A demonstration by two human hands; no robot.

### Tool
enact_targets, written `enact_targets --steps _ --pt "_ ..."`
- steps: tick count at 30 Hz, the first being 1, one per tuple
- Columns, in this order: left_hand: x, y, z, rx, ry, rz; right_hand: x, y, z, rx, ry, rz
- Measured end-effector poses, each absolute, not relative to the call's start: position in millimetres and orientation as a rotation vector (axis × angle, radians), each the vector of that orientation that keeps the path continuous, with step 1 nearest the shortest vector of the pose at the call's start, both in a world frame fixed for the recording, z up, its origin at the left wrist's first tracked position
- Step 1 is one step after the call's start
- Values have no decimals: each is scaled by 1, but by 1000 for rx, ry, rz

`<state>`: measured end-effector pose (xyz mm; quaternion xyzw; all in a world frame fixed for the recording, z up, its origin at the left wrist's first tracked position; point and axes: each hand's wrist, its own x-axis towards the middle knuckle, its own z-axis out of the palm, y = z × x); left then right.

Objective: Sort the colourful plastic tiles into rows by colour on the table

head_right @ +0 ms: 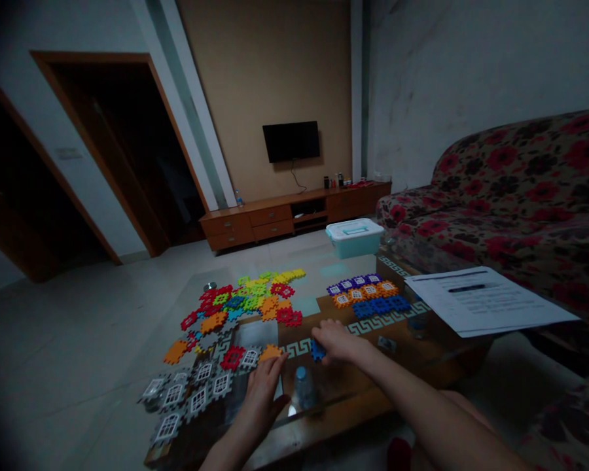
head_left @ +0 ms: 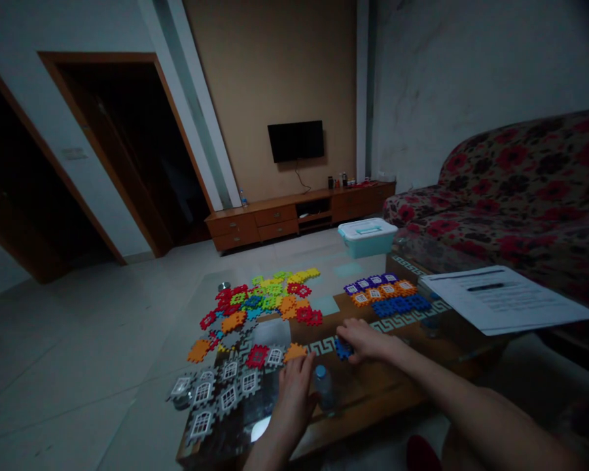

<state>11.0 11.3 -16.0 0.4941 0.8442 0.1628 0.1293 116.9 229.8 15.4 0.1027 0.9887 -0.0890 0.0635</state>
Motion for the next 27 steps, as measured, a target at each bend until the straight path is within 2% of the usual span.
enact_targets --steps 5,12,27 --pt "11 12 -10 1421 2460 379 121 268 18 535 2932 -163" --pt "11 12 -9 1433 2473 357 124 302 11 578 2951 -156" --pt "7 12 -19 1455 2481 367 117 299 -1 301 3148 -104"
